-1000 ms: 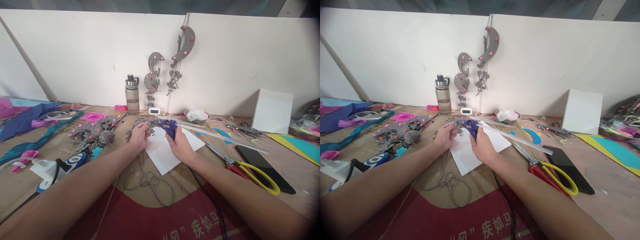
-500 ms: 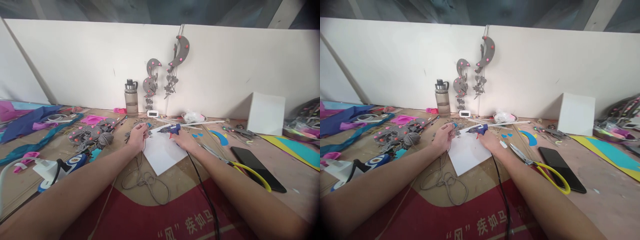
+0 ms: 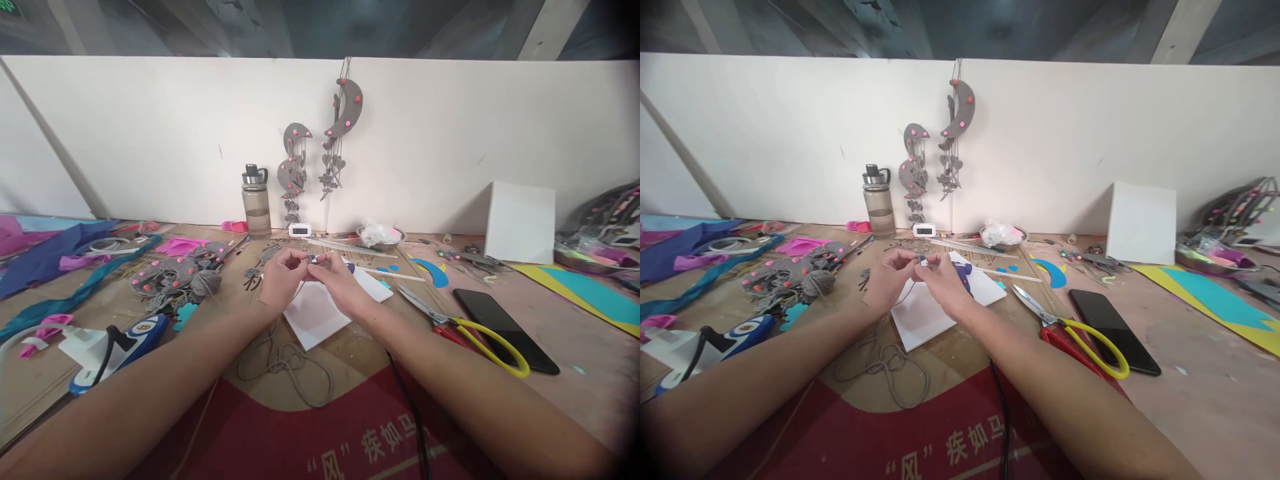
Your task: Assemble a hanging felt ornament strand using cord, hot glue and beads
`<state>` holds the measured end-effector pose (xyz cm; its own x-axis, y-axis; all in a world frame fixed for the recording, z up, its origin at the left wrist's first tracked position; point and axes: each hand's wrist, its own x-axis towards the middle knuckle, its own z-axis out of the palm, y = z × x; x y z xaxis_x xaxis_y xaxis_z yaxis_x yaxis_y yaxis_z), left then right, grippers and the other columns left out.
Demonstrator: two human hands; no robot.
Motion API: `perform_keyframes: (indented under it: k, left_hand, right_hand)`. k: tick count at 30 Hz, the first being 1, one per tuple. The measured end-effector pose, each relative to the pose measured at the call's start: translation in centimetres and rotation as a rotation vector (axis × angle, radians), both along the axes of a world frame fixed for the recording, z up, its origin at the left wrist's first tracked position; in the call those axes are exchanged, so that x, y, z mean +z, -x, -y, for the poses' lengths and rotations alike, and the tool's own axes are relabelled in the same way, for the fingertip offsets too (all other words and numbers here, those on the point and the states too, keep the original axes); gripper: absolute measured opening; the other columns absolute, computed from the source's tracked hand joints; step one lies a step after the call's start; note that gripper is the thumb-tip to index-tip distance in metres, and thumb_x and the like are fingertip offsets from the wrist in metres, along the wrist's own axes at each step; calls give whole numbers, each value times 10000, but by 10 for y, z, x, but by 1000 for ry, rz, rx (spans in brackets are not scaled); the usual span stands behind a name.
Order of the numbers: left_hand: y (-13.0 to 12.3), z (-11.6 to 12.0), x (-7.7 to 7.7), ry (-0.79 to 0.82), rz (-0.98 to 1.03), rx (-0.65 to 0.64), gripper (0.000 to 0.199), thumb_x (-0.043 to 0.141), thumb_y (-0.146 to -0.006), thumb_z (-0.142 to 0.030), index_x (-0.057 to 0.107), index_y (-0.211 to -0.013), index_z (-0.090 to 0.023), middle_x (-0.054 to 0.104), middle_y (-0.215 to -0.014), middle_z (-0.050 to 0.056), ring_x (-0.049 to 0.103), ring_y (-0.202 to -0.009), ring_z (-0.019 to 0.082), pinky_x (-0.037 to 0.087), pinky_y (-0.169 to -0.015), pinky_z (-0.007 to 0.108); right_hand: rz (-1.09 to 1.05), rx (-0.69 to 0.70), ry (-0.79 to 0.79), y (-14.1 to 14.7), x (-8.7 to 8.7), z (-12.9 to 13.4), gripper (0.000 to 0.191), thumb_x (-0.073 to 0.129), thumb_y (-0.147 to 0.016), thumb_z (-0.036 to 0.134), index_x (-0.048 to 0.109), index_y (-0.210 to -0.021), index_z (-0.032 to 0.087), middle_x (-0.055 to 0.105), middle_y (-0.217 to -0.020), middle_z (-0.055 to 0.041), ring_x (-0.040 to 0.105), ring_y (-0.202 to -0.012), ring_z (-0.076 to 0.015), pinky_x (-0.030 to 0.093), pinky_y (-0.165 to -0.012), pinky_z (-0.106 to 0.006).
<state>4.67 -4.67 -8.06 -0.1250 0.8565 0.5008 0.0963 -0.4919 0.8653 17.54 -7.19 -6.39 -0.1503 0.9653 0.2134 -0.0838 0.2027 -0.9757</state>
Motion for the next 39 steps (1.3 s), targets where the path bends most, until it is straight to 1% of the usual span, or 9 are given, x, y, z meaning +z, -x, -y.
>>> perform_keyframes:
  k: [2, 4, 6, 8, 14, 21, 28, 32, 39]
  left_hand:
    - [-1, 1, 0, 67, 42, -34, 111, 690, -693, -253, 665, -756, -165, 643, -694, 19, 548, -614, 118, 425, -603, 241]
    - [-3, 1, -1, 123, 80, -60, 121, 696, -687, -255, 655, -747, -158, 626, -635, 6, 527, -553, 103, 418, -558, 237]
    - [-4, 0, -1, 164, 147, -112, 134, 704, -677, -252, 637, -737, -153, 606, -599, -6, 517, -521, 94, 417, -534, 235]
    - [-5, -1, -3, 187, 227, -158, 153, 718, -656, -241, 623, -734, -150, 599, -607, -12, 536, -530, 95, 437, -545, 241]
    - [-8, 0, -7, 254, 329, -240, 227, 759, -609, -251, 658, -779, -139, 628, -699, 1, 572, -557, 94, 485, -601, 273]
    - [-10, 5, -1, 266, 392, -268, 204, 766, -598, -245, 652, -724, -131, 615, -650, 1, 575, -568, 100, 491, -634, 286]
    - [-10, 5, -3, 257, 387, -301, 226, 771, -603, -248, 643, -753, -138, 611, -652, -5, 573, -564, 97, 488, -628, 281]
    - [-10, 4, -5, 243, 319, -275, 256, 770, -612, -260, 660, -812, -144, 635, -698, 4, 574, -567, 95, 487, -604, 268]
    - [-9, 4, -6, 252, 309, -248, 207, 748, -636, -276, 629, -739, -141, 611, -634, -4, 574, -543, 100, 496, -581, 264]
  right_hand:
    - [-114, 23, 60, 2, -2, 0, 316, 614, -714, 315, 365, -889, 230, 523, -668, 84, 538, -587, -92, 483, -671, -294]
    - [-120, 0, 74, 0, -4, -1, 266, 589, -722, 322, 391, -876, 233, 451, -637, 108, 427, -490, -60, 451, -559, -248]
    - [-43, -52, 43, -3, -5, -3, 215, 556, -743, 353, 423, -861, 233, 415, -636, 105, 351, -465, -55, 379, -471, -210]
    - [83, -113, -26, -7, -6, -6, 195, 544, -757, 379, 455, -836, 225, 425, -647, 86, 354, -481, -67, 329, -446, -207]
    - [323, -275, -245, -12, -9, -7, 179, 542, -780, 372, 539, -755, 195, 515, -690, 27, 435, -630, -120, 366, -604, -263]
    - [357, -313, -255, -13, -11, -7, 207, 530, -796, 378, 574, -717, 192, 546, -669, 16, 449, -634, -135, 357, -621, -272]
    - [380, -338, -266, -14, -12, -7, 215, 518, -800, 372, 563, -688, 194, 561, -664, 17, 464, -629, -134, 362, -623, -272]
    - [394, -348, -256, -14, -13, -8, 215, 513, -801, 369, 562, -687, 193, 544, -647, 20, 461, -624, -134, 358, -615, -272]
    - [411, -350, -258, -14, -12, -7, 234, 504, -804, 371, 564, -670, 189, 575, -665, 9, 479, -632, -136, 359, -624, -273]
